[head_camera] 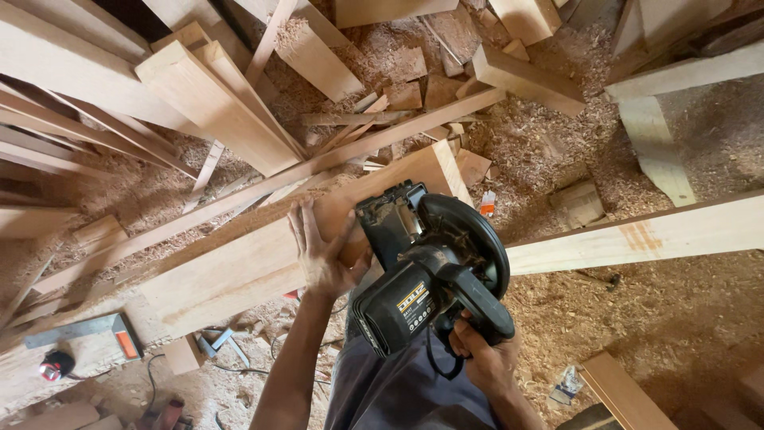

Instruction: The person cuts wooden boards into shorter blocks using a circular saw while working on the floor of a lumber-filled workshop. They position each board, measure and mark cut lines with a square ruler and pencil, then cut the board with the saw and set the cut piece aside.

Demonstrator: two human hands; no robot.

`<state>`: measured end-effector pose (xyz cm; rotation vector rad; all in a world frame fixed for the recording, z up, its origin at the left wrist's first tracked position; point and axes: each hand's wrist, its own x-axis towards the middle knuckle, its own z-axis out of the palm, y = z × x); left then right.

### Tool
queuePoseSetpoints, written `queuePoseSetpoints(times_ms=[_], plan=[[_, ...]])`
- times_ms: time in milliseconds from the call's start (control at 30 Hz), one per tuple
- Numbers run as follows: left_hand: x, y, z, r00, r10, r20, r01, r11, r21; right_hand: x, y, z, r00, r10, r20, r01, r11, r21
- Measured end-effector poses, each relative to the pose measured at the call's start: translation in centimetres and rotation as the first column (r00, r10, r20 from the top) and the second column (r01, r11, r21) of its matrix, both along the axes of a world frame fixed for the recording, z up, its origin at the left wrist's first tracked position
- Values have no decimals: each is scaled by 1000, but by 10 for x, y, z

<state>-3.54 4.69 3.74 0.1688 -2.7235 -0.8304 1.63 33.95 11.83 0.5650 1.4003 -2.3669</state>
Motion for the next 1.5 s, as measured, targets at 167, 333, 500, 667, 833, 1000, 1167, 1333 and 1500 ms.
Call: queuePoseSetpoints(times_ms=[167,333,500,667,833,1000,1167,1333,1500], plan=[[-1,1,2,1000,4,18,-4,1000,-8,-4,-5,-1,1000,15,-3,-15,999,29],[-2,0,-1,1000,3,-26,-3,1000,10,-11,-11,1,1000,27,-17,-26,999,33],[-4,-1,-1,1000,9,6,-9,999,-40,-21,-16,3,994,75,-77,-68,994,81],[-4,0,-1,1000,23,17,-23,1000,-8,-28,-22,5,997,58,-56,-54,996,68],[-4,-1,-3,999,38,19,-37,999,-38,-33,-27,4,999,24,-23,-23,998,58],[-6,-1,-1,999,35,-2,-35,999,-14,-39,-31,3,999,28,-17,-27,998,63],[-7,-1,8,998,38,50,-39,999,14,-48,-35,4,999,40,-4,-40,998,38],[-9,-3,13,998,28,59,-31,999,37,-54,-40,5,1000,20,7,-21,999,40],[-12,-3,14,1000,14,-18,-14,999,29,-61,-43,5,998,44,-35,-43,998,46]])
